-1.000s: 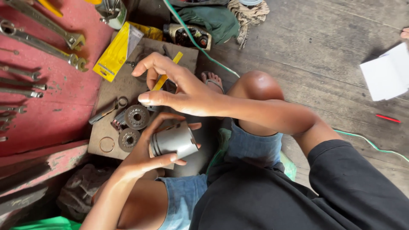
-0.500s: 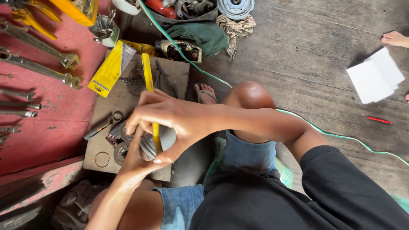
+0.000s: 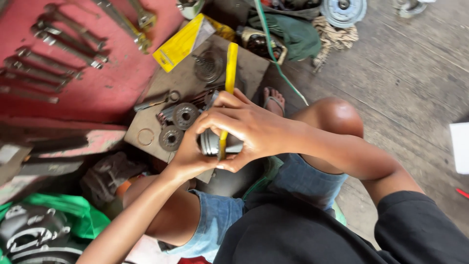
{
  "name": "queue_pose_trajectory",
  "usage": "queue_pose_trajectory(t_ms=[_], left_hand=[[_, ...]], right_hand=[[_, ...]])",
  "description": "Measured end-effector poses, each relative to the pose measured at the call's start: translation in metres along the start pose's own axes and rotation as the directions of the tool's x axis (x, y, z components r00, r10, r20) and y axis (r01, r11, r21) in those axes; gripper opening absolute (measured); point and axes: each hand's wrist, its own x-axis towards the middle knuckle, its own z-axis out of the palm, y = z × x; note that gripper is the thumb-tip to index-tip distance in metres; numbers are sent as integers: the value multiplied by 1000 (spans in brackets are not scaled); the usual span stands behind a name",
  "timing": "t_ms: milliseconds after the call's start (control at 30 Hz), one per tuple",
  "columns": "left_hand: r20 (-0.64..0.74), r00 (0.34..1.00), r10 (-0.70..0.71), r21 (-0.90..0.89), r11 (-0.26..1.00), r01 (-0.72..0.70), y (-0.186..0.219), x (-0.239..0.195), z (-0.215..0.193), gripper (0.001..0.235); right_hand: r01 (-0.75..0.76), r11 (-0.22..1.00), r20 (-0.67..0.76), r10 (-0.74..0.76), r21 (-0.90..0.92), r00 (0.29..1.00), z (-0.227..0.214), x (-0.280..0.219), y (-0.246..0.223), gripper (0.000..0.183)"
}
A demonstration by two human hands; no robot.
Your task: Cleaning carbon deposits from a motorcycle piston using a specialized scraping tool.
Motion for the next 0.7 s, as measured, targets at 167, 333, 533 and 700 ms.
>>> queue_pose_trajectory(t_ms=[167,333,533,700], left_hand=[[-38,999,24,69,997,-21,4,-9,0,68],[-119,993,25,-32,999,-29,13,-20,9,62],[-248,966,77,30,997,-72,19,-27,9,50],[-332,939,86,245,970,-3,35,-33,6,59]], right_hand=[[-27,994,-14,26,-109,1000,5,3,6,60],[15,992,0,-15,-125,1000,8,8,3,62],[24,997,66,-19,-75,998,18,7,7,68],[-25,985,-1,25,-168,1000,13,12,10,65]])
